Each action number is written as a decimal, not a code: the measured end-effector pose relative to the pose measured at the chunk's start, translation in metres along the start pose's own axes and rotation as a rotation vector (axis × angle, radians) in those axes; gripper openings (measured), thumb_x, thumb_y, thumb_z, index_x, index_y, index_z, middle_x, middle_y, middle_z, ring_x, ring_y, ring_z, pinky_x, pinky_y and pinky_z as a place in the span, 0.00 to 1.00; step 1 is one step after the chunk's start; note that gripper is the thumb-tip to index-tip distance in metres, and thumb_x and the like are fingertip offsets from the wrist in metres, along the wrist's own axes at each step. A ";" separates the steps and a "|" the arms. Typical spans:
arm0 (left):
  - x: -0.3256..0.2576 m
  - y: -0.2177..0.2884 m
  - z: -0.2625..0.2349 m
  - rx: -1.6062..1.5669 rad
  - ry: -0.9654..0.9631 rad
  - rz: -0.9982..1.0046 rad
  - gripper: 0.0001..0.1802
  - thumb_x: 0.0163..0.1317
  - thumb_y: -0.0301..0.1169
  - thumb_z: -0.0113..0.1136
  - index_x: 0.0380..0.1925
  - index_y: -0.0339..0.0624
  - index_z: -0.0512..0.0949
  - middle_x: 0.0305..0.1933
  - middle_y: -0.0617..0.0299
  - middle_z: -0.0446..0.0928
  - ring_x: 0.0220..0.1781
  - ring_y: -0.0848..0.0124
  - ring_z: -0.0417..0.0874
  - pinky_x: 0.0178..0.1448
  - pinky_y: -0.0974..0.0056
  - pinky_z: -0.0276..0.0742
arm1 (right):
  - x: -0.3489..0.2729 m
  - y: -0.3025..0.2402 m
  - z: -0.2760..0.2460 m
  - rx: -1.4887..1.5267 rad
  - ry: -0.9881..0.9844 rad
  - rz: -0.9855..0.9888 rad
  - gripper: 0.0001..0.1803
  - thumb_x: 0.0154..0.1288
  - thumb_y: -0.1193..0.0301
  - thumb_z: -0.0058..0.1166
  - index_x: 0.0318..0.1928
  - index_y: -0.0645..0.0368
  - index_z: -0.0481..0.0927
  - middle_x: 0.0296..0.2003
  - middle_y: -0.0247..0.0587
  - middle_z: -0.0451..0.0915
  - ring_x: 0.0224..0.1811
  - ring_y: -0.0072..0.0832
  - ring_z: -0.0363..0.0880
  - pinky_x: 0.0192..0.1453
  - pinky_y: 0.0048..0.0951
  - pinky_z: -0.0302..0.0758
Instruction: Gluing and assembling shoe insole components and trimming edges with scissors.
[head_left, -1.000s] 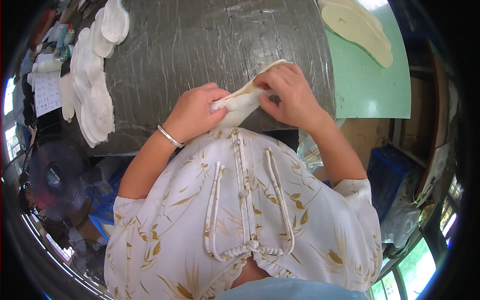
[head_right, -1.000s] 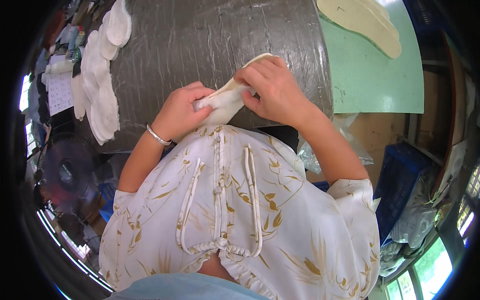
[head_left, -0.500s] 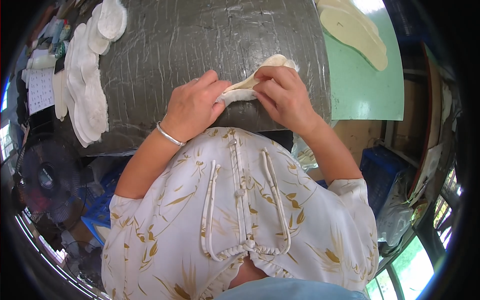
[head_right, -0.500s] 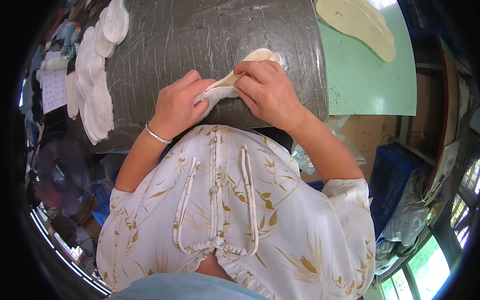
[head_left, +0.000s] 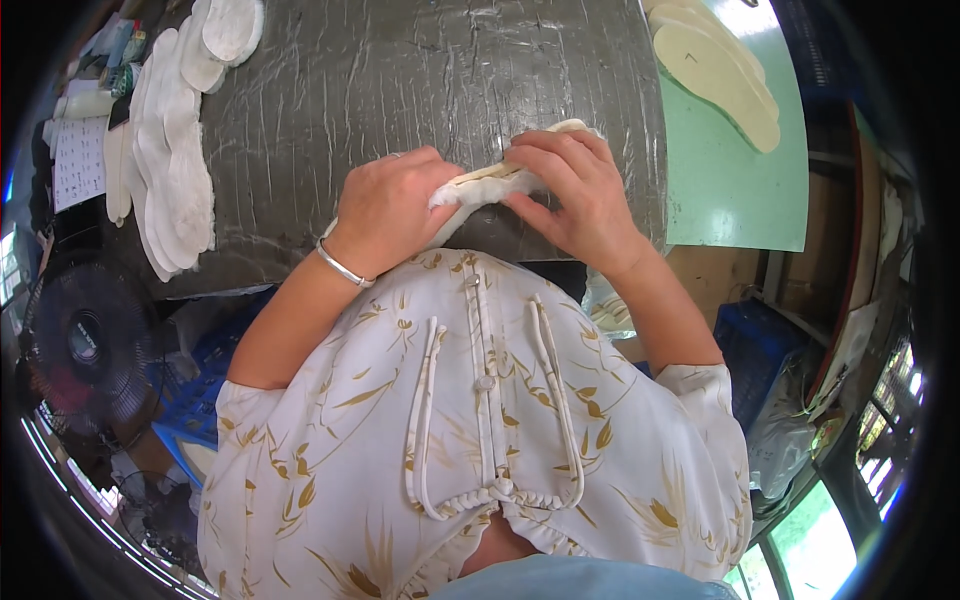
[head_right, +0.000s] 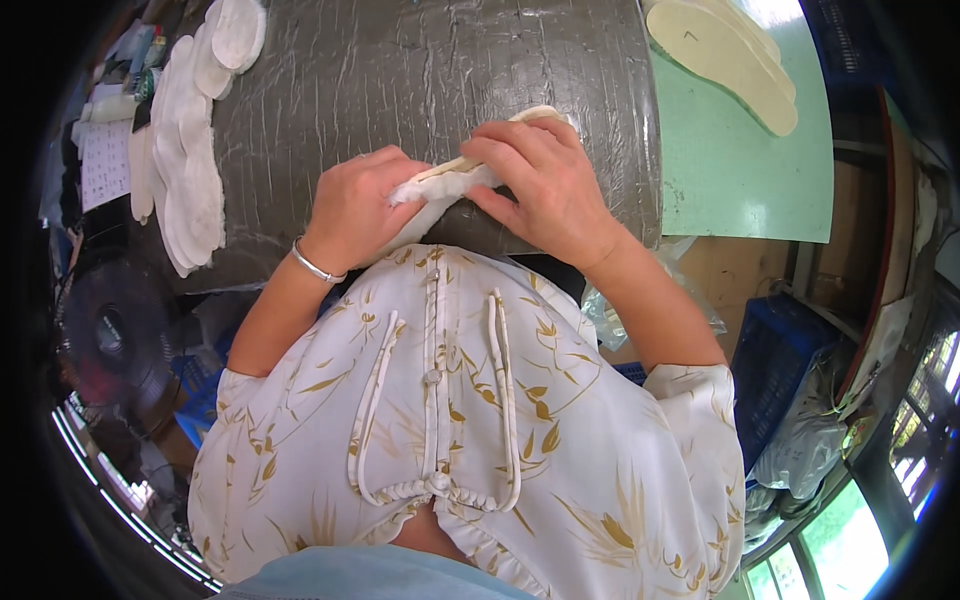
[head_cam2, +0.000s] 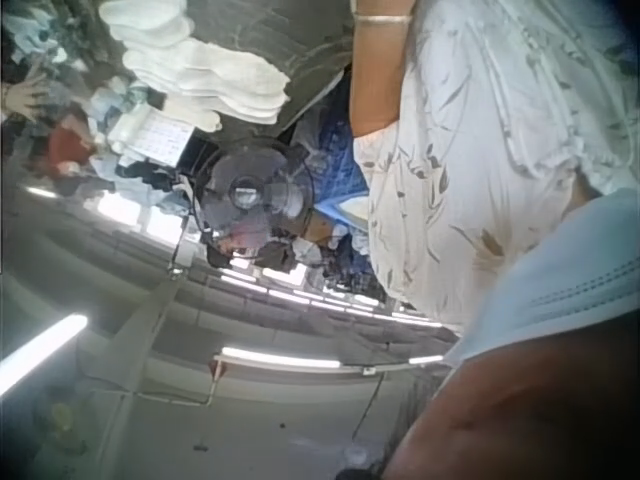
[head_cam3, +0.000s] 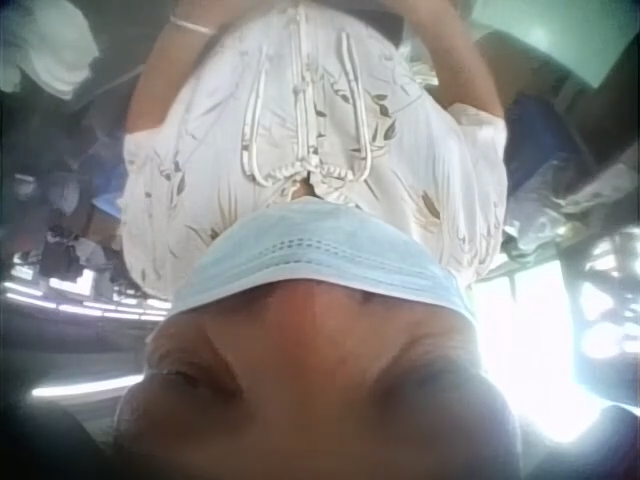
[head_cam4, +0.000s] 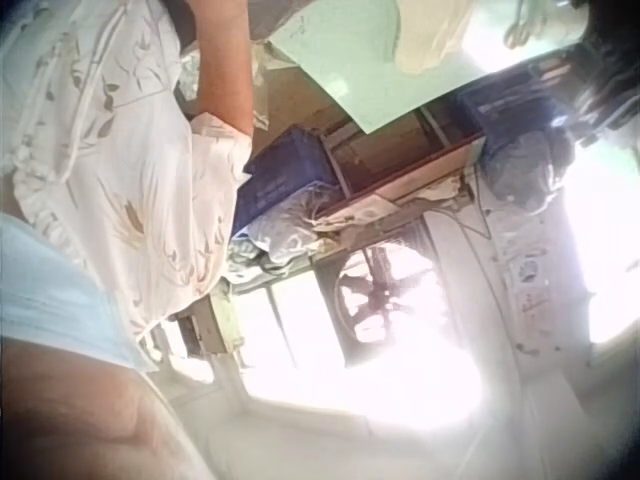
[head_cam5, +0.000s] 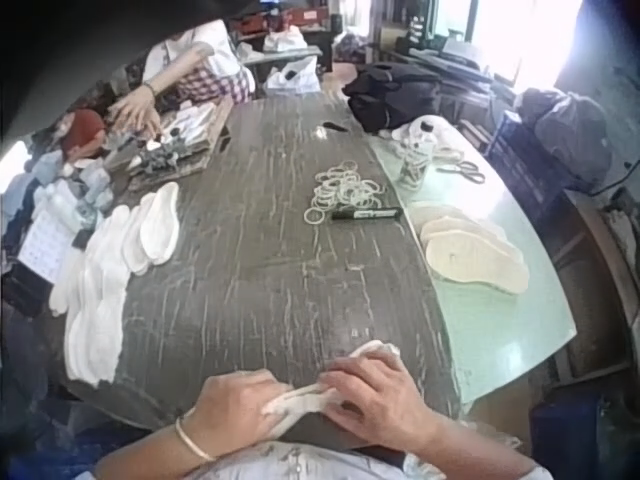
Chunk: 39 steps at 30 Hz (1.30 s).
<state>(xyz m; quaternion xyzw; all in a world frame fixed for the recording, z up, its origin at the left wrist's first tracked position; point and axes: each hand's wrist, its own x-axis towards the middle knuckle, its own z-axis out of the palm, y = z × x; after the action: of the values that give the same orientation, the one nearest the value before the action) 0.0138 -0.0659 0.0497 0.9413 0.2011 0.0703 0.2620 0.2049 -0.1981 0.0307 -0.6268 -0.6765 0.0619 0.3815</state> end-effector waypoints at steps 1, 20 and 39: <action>0.000 0.000 0.001 -0.001 0.000 0.000 0.10 0.53 0.31 0.64 0.37 0.47 0.85 0.31 0.62 0.79 0.32 0.60 0.82 0.34 0.60 0.76 | -0.001 0.000 0.001 -0.034 -0.008 -0.004 0.18 0.49 0.69 0.69 0.43 0.54 0.81 0.45 0.34 0.80 0.42 0.33 0.79 0.54 0.37 0.72; 0.001 0.000 0.008 0.049 0.039 0.017 0.11 0.53 0.31 0.64 0.38 0.51 0.85 0.32 0.64 0.79 0.32 0.61 0.82 0.34 0.60 0.77 | 0.004 -0.006 0.006 0.001 -0.057 -0.138 0.06 0.49 0.73 0.64 0.29 0.55 0.80 0.40 0.32 0.76 0.42 0.32 0.76 0.55 0.38 0.70; 0.002 -0.001 0.002 0.015 -0.004 0.099 0.13 0.59 0.42 0.62 0.41 0.53 0.84 0.29 0.64 0.76 0.29 0.62 0.81 0.32 0.58 0.77 | 0.002 -0.007 0.012 0.074 0.055 -0.012 0.06 0.51 0.77 0.62 0.30 0.60 0.79 0.48 0.39 0.79 0.45 0.37 0.78 0.50 0.37 0.72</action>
<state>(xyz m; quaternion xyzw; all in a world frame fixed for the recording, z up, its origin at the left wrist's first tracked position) 0.0158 -0.0650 0.0476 0.9522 0.1543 0.0799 0.2513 0.1926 -0.1933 0.0271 -0.6097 -0.6669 0.0673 0.4231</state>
